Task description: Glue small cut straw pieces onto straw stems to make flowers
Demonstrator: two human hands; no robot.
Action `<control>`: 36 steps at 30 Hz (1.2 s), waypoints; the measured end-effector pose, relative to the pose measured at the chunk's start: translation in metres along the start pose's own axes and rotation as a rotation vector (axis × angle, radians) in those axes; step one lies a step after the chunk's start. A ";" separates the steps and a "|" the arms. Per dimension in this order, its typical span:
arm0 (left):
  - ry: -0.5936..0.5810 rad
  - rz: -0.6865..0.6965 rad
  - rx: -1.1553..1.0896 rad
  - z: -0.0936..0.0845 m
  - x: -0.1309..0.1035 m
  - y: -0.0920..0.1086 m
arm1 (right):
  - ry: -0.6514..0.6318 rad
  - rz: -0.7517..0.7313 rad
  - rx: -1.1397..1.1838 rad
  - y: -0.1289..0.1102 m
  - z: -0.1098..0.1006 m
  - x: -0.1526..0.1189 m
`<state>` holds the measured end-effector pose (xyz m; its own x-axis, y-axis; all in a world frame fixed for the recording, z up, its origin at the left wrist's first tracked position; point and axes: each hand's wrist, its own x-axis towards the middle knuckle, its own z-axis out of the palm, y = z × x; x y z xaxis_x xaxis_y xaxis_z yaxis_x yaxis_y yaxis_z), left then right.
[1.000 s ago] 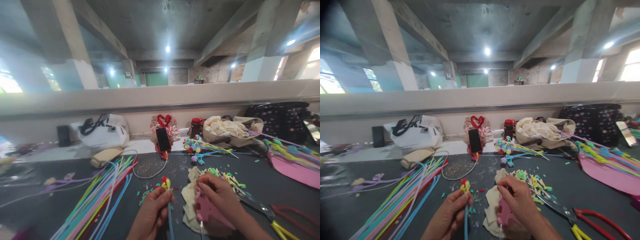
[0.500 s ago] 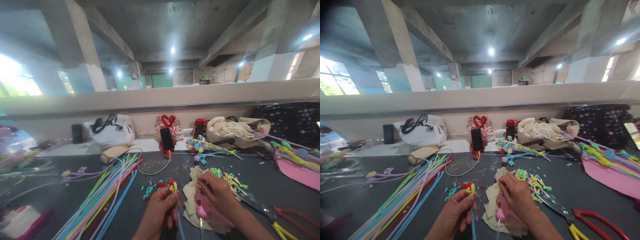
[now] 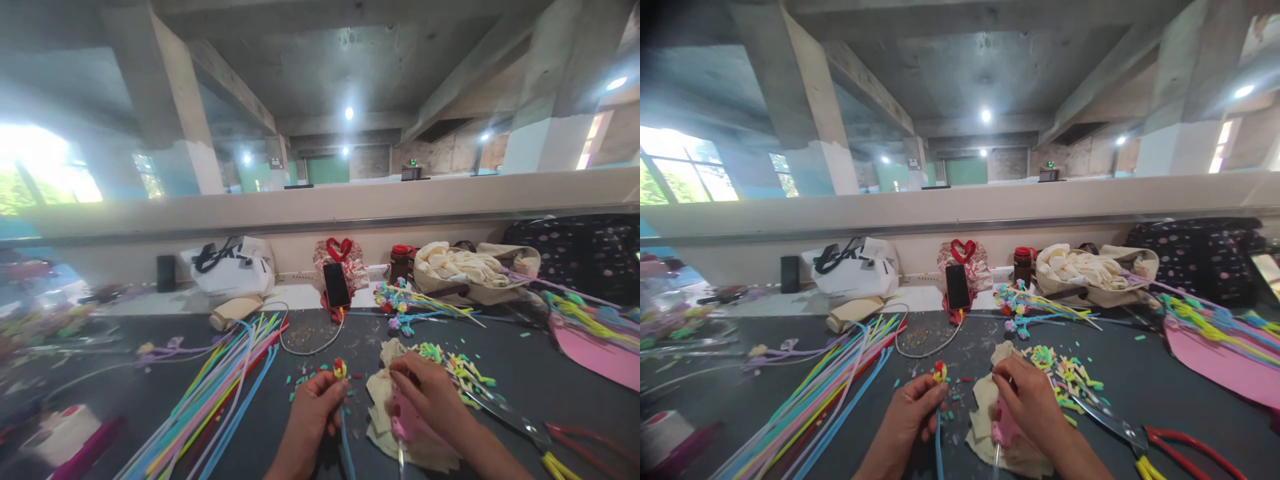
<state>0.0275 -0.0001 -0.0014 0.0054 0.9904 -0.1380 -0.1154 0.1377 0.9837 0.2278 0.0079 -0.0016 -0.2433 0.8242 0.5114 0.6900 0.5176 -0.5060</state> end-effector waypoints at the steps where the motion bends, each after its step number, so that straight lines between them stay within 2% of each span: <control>1: 0.017 0.009 0.037 0.000 0.001 0.000 | -0.011 0.024 0.026 -0.002 0.000 0.000; 4: 0.050 0.012 0.104 -0.001 0.006 -0.001 | -0.039 0.062 0.065 -0.005 0.003 0.000; 9: 0.004 -0.015 0.080 -0.004 0.010 -0.005 | -0.063 0.073 0.037 -0.001 0.004 0.000; 13: -0.047 0.016 0.042 -0.004 0.004 -0.002 | -0.072 0.057 0.022 0.003 0.002 0.000; 19: -0.063 0.025 -0.052 -0.001 -0.003 0.004 | -0.076 0.001 0.001 0.004 0.004 -0.001; 25: -0.087 -0.056 -0.160 -0.007 -0.002 0.014 | -0.035 0.051 0.017 0.005 -0.002 0.001; 27: -0.087 -0.124 -0.323 -0.016 -0.004 0.024 | 0.001 0.074 0.042 0.004 -0.005 0.002; 29: -0.131 -0.199 -0.538 -0.025 -0.006 0.034 | 0.025 0.093 0.061 0.003 -0.007 0.003; 31: -0.192 -0.243 -0.628 -0.032 -0.006 0.037 | 0.038 0.108 0.070 0.002 -0.008 0.004; 36: -0.182 -0.290 -0.538 -0.029 -0.002 0.018 | 0.043 0.112 0.056 0.001 -0.006 0.003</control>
<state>-0.0030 -0.0001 0.0135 0.2741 0.9064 -0.3214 -0.5669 0.4223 0.7073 0.2324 0.0094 0.0037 -0.1371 0.8676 0.4780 0.6715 0.4361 -0.5990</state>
